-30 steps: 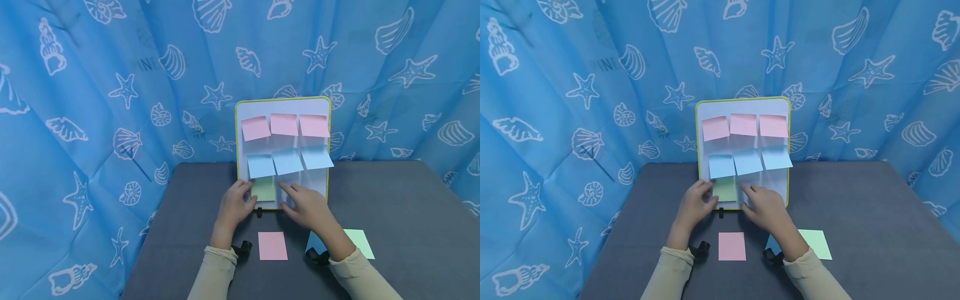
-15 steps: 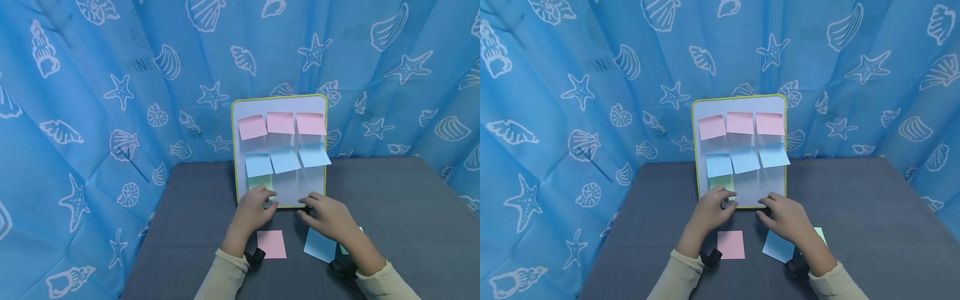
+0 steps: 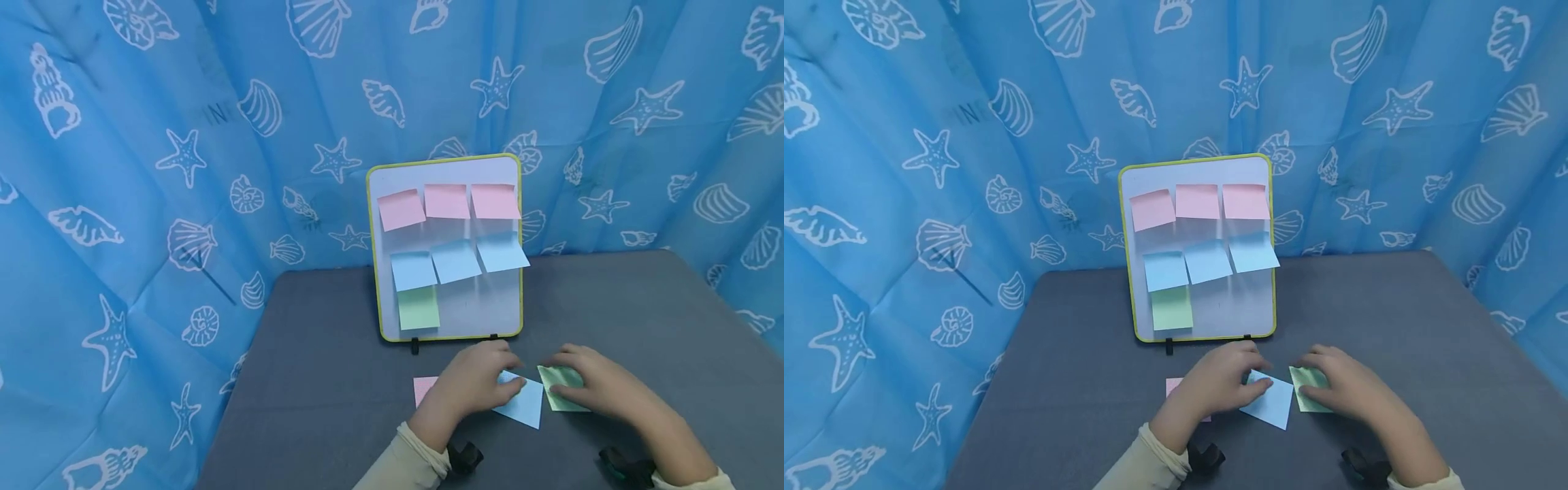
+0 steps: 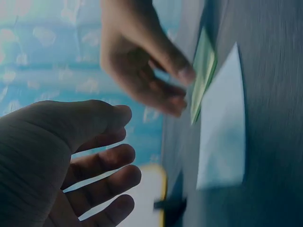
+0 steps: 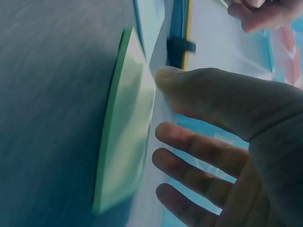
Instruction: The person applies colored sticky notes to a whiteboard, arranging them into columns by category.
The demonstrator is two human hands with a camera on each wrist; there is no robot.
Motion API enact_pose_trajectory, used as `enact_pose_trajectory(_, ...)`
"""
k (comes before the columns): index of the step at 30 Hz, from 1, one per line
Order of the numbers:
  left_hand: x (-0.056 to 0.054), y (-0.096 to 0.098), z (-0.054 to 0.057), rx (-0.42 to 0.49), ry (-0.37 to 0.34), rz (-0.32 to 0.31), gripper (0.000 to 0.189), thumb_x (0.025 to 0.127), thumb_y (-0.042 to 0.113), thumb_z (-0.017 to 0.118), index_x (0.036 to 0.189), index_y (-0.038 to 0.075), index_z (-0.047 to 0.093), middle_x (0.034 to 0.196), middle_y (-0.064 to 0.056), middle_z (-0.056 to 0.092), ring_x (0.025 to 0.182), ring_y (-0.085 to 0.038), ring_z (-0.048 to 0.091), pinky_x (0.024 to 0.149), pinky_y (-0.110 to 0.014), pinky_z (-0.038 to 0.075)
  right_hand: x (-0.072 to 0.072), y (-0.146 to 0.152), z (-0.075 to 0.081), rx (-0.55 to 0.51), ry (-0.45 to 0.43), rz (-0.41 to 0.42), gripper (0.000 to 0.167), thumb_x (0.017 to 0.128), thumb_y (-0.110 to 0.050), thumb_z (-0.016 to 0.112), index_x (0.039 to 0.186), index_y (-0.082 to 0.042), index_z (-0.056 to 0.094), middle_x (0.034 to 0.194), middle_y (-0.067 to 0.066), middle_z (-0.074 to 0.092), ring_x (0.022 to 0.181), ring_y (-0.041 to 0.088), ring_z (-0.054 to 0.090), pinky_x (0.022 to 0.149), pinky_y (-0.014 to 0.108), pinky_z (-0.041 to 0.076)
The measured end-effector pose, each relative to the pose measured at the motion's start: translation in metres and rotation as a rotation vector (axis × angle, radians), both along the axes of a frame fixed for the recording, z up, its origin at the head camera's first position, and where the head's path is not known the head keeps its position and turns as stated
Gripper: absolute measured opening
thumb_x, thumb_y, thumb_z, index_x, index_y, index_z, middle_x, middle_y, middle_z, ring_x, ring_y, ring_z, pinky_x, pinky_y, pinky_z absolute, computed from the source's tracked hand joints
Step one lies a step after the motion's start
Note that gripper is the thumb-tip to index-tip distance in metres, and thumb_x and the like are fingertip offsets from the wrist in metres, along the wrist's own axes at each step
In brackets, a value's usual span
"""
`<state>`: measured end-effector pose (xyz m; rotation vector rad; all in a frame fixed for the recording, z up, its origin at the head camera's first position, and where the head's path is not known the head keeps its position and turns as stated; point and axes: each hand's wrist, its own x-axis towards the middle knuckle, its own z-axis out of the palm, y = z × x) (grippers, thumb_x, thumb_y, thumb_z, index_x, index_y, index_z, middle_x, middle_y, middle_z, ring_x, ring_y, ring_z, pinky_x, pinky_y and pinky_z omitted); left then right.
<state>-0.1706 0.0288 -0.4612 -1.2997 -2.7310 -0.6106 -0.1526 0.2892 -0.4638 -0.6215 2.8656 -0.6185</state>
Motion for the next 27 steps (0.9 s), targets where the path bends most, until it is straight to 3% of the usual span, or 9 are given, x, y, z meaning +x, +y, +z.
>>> enact_pose_trajectory(4,0.010,0.022,-0.002,-0.054,0.008,-0.060,0.026,0.105,0.037,0.067,0.124,0.025,0.079,0.108,0.012,0.068,0.083,0.008,0.052,0.069,-0.005,0.039,0.008,0.018,-0.002,0.001,0.006,0.005,0.038,0.085,-0.029,0.089,0.116,-0.011,0.078,0.111,0.001,0.070,0.096,0.022,0.067,0.077,0.040,0.057)
enact_pose_trajectory(12,0.021,0.050,-0.014,-0.118,0.052,-0.088,0.027,0.103,0.042,0.068,0.125,0.030,0.078,0.109,0.017,0.064,0.082,0.007,0.045,0.070,-0.007,0.037,0.014,0.031,-0.005,-0.010,-0.057,-0.005,0.049,0.078,-0.034,0.094,0.119,-0.015,0.077,0.122,0.007,0.067,0.108,0.031,0.066,0.082,0.044,0.058)
enact_pose_trajectory(20,0.022,0.065,-0.023,-0.162,0.131,-0.076,0.023,0.101,0.044,0.070,0.119,0.033,0.079,0.104,0.017,0.062,0.078,0.003,0.042,0.065,-0.012,0.032,0.012,0.032,-0.006,-0.030,-0.124,-0.010,0.047,0.078,-0.030,0.094,0.118,-0.013,0.076,0.122,0.009,0.066,0.109,0.032,0.065,0.084,0.049,0.058)
enact_pose_trajectory(27,0.018,0.068,-0.033,-0.177,0.109,-0.076,0.018,0.101,0.046,0.069,0.112,0.033,0.077,0.101,0.018,0.060,0.075,0.003,0.039,0.063,-0.013,0.031,0.009,0.032,-0.007,-0.019,-0.134,-0.014,0.044,0.079,-0.030,0.093,0.117,-0.013,0.077,0.122,0.008,0.065,0.109,0.033,0.064,0.087,0.053,0.057)
